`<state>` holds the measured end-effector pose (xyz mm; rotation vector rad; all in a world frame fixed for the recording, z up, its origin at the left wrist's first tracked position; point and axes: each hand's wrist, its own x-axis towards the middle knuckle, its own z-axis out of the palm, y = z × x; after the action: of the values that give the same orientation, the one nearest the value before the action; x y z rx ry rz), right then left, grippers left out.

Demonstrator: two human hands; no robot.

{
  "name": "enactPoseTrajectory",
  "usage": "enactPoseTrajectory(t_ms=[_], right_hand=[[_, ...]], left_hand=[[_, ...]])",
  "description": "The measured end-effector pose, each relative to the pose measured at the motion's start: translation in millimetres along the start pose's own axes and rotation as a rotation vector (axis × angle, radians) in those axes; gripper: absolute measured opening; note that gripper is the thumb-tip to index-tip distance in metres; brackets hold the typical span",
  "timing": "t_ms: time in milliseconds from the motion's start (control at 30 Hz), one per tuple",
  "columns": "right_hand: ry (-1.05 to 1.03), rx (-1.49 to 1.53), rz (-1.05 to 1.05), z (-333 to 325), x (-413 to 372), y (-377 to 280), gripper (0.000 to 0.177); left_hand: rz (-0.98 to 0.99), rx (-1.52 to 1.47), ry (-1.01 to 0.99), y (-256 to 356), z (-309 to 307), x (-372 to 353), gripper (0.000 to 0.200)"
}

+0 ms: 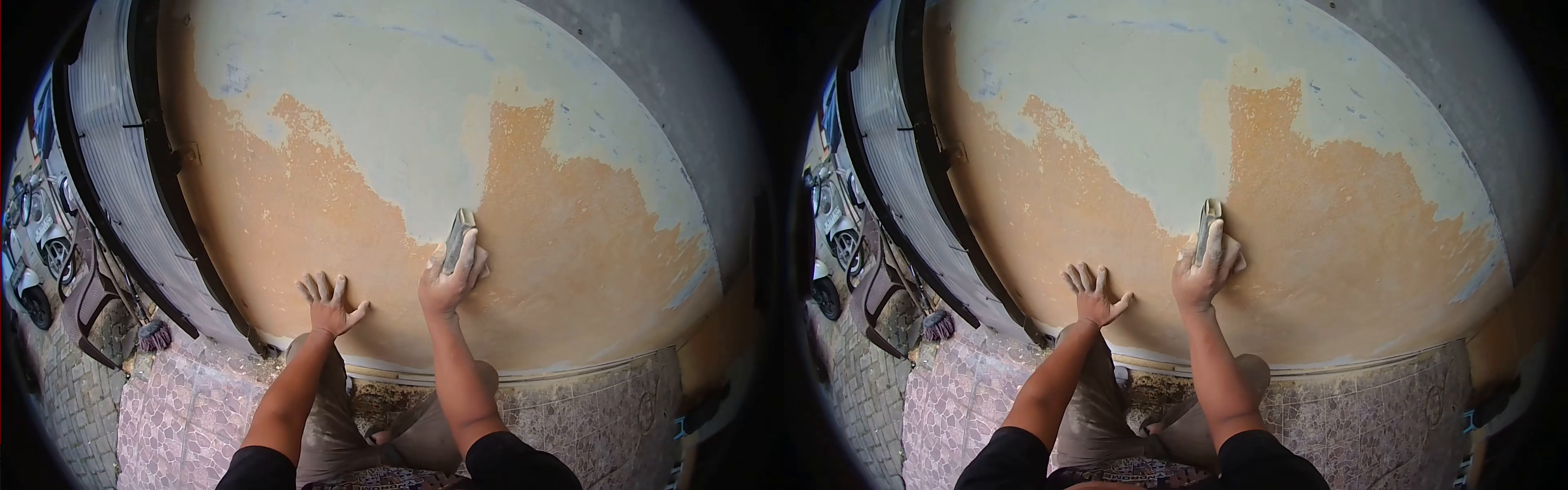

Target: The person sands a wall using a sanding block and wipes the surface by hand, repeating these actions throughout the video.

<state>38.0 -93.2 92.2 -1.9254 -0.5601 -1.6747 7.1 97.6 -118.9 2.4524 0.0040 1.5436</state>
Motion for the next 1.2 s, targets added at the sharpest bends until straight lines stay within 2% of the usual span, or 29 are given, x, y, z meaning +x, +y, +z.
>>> enactPoseTrajectory(t_ms=[100, 167, 367, 400, 467, 533, 600, 633, 733, 800, 900, 933, 1000, 1100, 1200], right_hand=[[-0.024, -0.011, -0.063, 2, -58, 5, 0.058], [-0.058, 0.019, -0.045, -1, -61, 6, 0.058], [-0.032, -0.005, -0.039, -6, 62, -13, 0.059], [-0.038, -0.005, -0.041, -2, 54, -10, 0.059], [0.109, 0.193, -0.032, 13, 15, 1, 0.059], [0.065, 0.141, -0.042, 5, -34, 12, 0.059], [-0.06, 0.053, -0.147, -2, -77, 26, 0.059], [-0.088, 0.096, -0.091, -11, -75, 21, 0.061], [-0.03, 0.151, 0.022, -13, -21, 10, 0.062], [0.089, 0.205, 0.073, -15, 43, -4, 0.066], [0.204, 0.182, 0.068, -10, 96, -16, 0.067], [0.206, 0.177, 0.062, -7, 90, -15, 0.067], [0.05, 0.091, -0.02, -3, 57, -6, 0.068], [-0.056, 0.054, -0.12, 3, -49, 15, 0.069], [-0.137, 0.079, -0.034, -11, -81, 11, 0.066]], left_hand=[[-0.049, -0.018, 0.013, 2, -6, 0, 0.093], [-0.069, -0.018, -0.105, -4, -10, -10, 0.093], [-0.116, -0.013, -0.082, 7, -7, -10, 0.093], [-0.122, -0.014, -0.084, 11, -7, -8, 0.093], [-0.126, -0.023, -0.033, 16, -10, -4, 0.092], [-0.096, -0.017, -0.043, 17, -24, 10, 0.096], [-0.067, -0.018, -0.05, 17, -38, 29, 0.1], [-0.073, -0.03, -0.016, 14, -42, 41, 0.1], [-0.072, -0.053, 0.051, 15, -44, 66, 0.102], [-0.089, -0.046, 0.119, 21, -35, 71, 0.103], [-0.094, -0.02, 0.168, 21, -16, 62, 0.105], [-0.094, -0.026, 0.173, 19, -11, 57, 0.105], [-0.023, 0.015, 0.205, 14, -2, 45, 0.105], [-0.038, -0.018, 0.192, 10, 7, 31, 0.103], [-0.07, -0.049, 0.184, 9, 8, 30, 0.101]])
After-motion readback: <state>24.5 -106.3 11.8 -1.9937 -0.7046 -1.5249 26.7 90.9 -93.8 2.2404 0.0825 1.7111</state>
